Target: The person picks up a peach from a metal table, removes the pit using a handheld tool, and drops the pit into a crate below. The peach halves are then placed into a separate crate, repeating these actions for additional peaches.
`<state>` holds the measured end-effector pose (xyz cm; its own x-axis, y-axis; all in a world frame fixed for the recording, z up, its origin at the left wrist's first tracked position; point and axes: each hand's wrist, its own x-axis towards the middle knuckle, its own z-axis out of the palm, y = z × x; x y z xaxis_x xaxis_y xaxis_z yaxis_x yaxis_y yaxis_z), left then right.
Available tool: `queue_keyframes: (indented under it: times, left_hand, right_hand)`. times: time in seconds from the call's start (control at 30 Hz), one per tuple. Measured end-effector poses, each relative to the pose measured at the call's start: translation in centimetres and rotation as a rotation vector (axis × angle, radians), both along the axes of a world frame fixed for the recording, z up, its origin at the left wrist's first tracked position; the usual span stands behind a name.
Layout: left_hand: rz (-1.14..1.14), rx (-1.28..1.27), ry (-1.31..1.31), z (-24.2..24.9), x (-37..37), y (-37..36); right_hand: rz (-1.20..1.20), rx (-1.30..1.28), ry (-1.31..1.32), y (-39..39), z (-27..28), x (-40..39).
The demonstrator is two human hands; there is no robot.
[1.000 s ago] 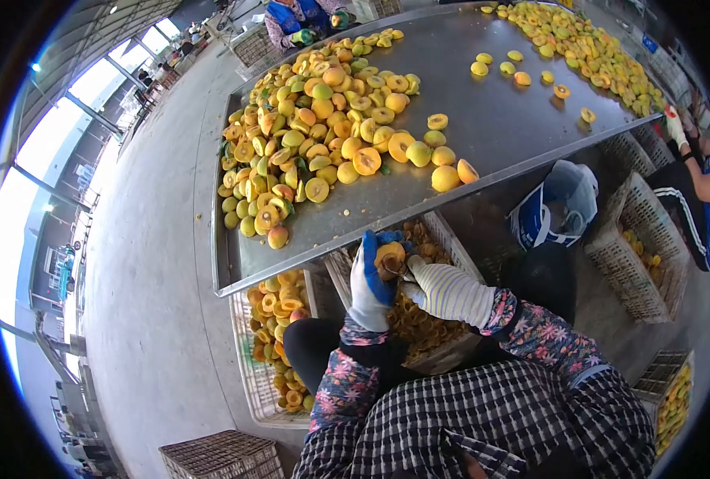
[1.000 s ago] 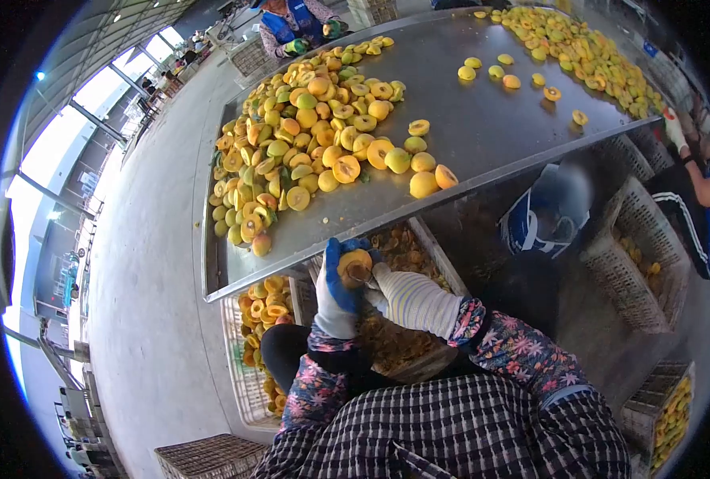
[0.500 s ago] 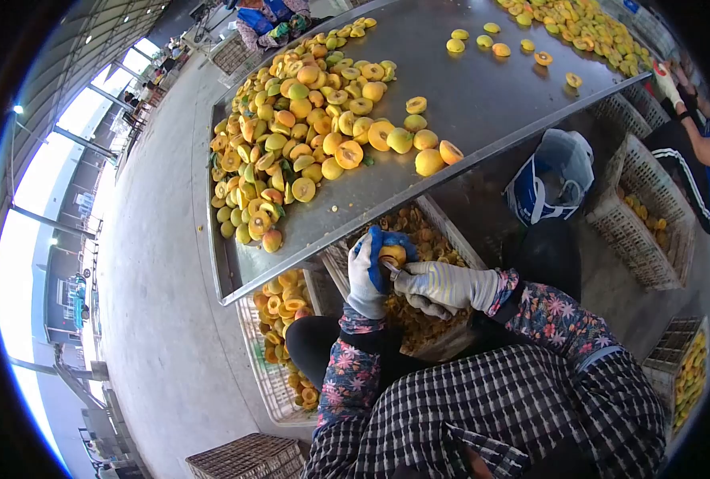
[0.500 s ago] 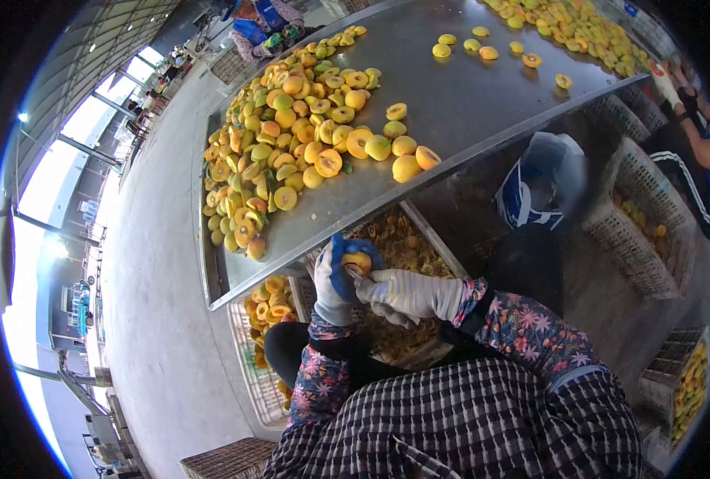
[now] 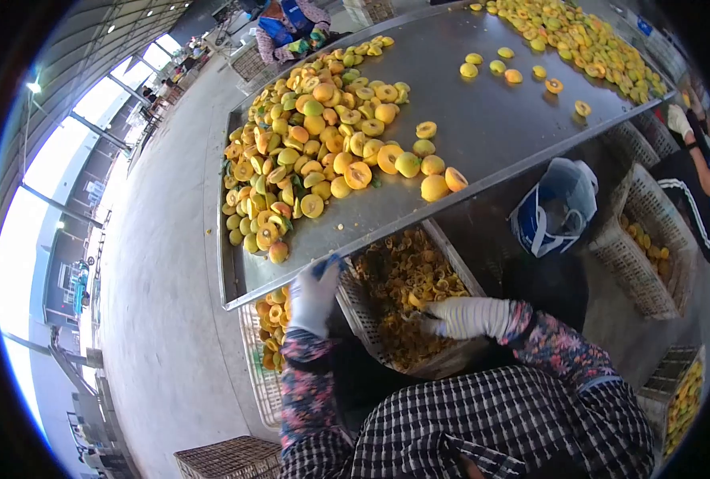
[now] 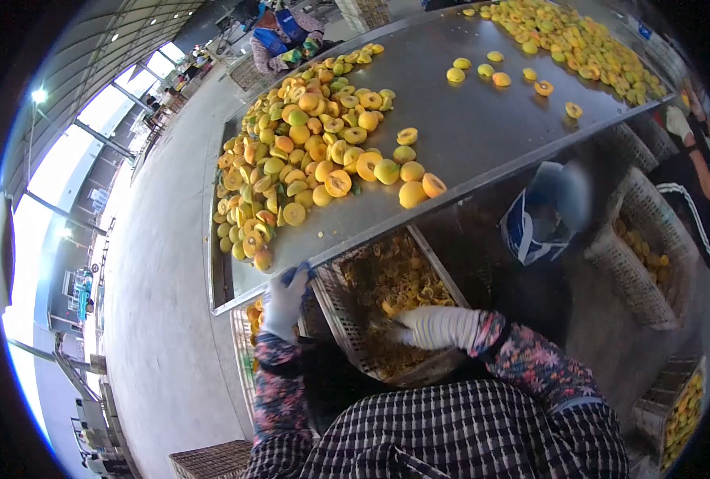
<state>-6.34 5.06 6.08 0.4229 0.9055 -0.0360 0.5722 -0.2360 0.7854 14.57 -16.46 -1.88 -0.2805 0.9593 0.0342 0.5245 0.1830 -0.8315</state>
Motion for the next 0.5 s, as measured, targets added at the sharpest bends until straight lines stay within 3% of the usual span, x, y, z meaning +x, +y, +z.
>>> queue_keyframes:
  times: [0.03,0.07,0.17,0.33,0.4,0.47,0.5]
  left_hand:
    - [0.017,0.113,0.323,1.0,-2.1,1.7]
    - [0.07,-0.03,0.47,4.7,-2.2,1.4]
    - [-0.071,0.417,0.715,3.7,-5.0,5.5]
    - [-0.171,0.253,0.32,3.4,5.8,10.9]
    - [-0.268,0.344,0.263,1.4,10.6,12.7]
    - [-0.298,0.529,0.322,-1.8,14.8,14.7]
    - [-0.242,0.453,0.437,-2.5,16.7,14.9]
  right_hand:
    - [-0.002,-0.216,-0.158,-0.3,1.8,0.0]
    - [-0.008,-0.43,-0.315,-0.6,3.7,0.0]
    - [0.098,-0.478,-0.438,0.0,3.8,0.1]
    - [0.108,-0.329,-0.405,0.6,3.3,0.8]
    - [0.087,-0.333,-0.323,1.0,1.7,0.9]
    - [0.124,-0.437,-0.254,2.3,0.3,1.2]
    - [0.121,-0.35,-0.249,1.6,2.1,1.7]
